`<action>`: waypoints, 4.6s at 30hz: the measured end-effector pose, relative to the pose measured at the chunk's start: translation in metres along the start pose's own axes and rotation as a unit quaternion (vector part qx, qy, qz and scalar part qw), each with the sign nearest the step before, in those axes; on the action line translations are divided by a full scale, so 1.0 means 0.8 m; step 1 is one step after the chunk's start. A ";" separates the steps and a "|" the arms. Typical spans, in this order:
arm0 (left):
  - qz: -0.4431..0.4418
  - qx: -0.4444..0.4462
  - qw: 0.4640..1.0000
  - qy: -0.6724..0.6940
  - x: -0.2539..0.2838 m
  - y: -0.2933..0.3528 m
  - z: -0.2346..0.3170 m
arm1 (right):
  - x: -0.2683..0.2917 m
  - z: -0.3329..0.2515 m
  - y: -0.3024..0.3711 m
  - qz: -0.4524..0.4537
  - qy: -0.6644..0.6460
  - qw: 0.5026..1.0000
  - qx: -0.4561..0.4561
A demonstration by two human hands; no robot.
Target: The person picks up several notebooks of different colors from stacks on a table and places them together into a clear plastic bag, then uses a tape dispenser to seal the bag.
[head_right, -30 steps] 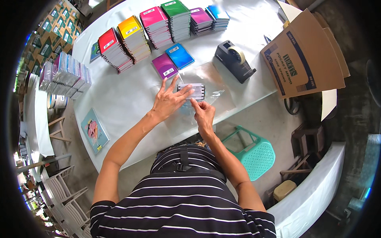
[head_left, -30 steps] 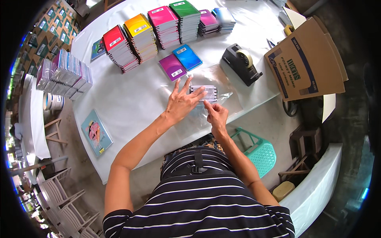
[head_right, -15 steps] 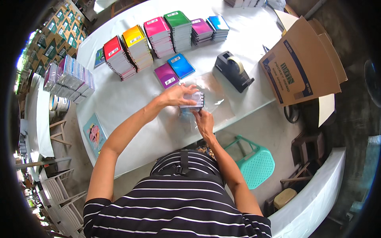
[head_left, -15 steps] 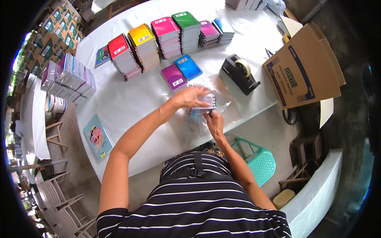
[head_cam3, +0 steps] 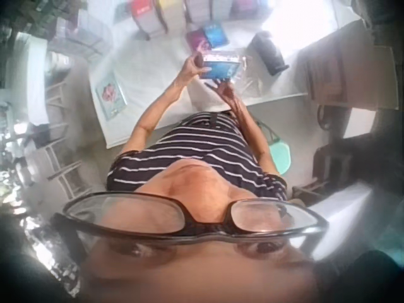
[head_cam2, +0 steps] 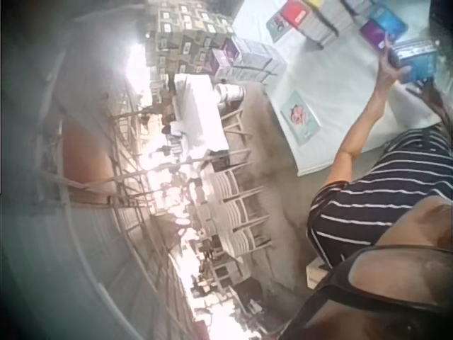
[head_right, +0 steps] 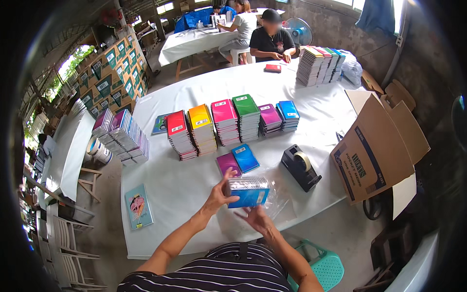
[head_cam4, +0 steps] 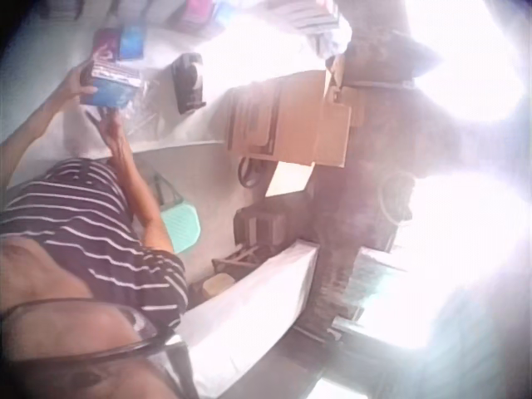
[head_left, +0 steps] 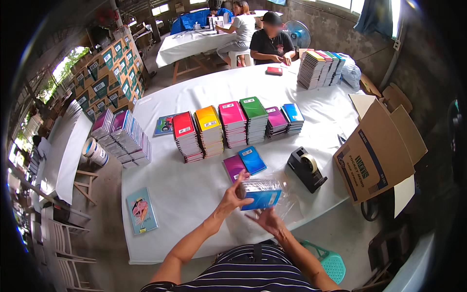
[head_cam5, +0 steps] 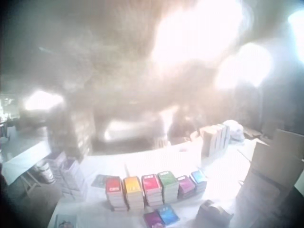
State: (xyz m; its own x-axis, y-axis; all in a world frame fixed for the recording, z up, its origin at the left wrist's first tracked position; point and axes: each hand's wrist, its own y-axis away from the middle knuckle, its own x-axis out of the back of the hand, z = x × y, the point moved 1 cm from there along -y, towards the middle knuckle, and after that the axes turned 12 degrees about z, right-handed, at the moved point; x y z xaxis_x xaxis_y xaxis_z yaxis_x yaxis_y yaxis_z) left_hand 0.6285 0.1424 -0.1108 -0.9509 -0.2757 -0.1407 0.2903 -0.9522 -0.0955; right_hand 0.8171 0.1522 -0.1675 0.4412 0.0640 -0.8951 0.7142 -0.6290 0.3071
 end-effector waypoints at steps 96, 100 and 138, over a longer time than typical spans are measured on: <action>0.088 -0.185 0.887 -0.413 -0.007 0.028 -0.059 | 0.022 -0.173 -0.069 -0.180 0.690 0.639 0.289; 0.090 -0.214 0.872 -0.431 0.005 0.031 -0.061 | 0.012 -0.177 -0.064 -0.161 0.661 0.672 0.293; 0.096 -0.257 0.844 -0.461 -0.011 0.011 -0.065 | 0.029 -0.143 -0.074 -0.121 0.665 0.641 0.363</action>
State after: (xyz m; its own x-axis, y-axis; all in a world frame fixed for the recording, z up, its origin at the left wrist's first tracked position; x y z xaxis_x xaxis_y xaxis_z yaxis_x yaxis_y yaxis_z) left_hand 0.6449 0.1431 -0.1620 -0.4929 -0.6288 0.6014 0.2307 -0.7609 -0.6065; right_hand 0.8474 0.2798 -0.1691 0.7836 0.5274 0.3283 0.6206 -0.6402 -0.4528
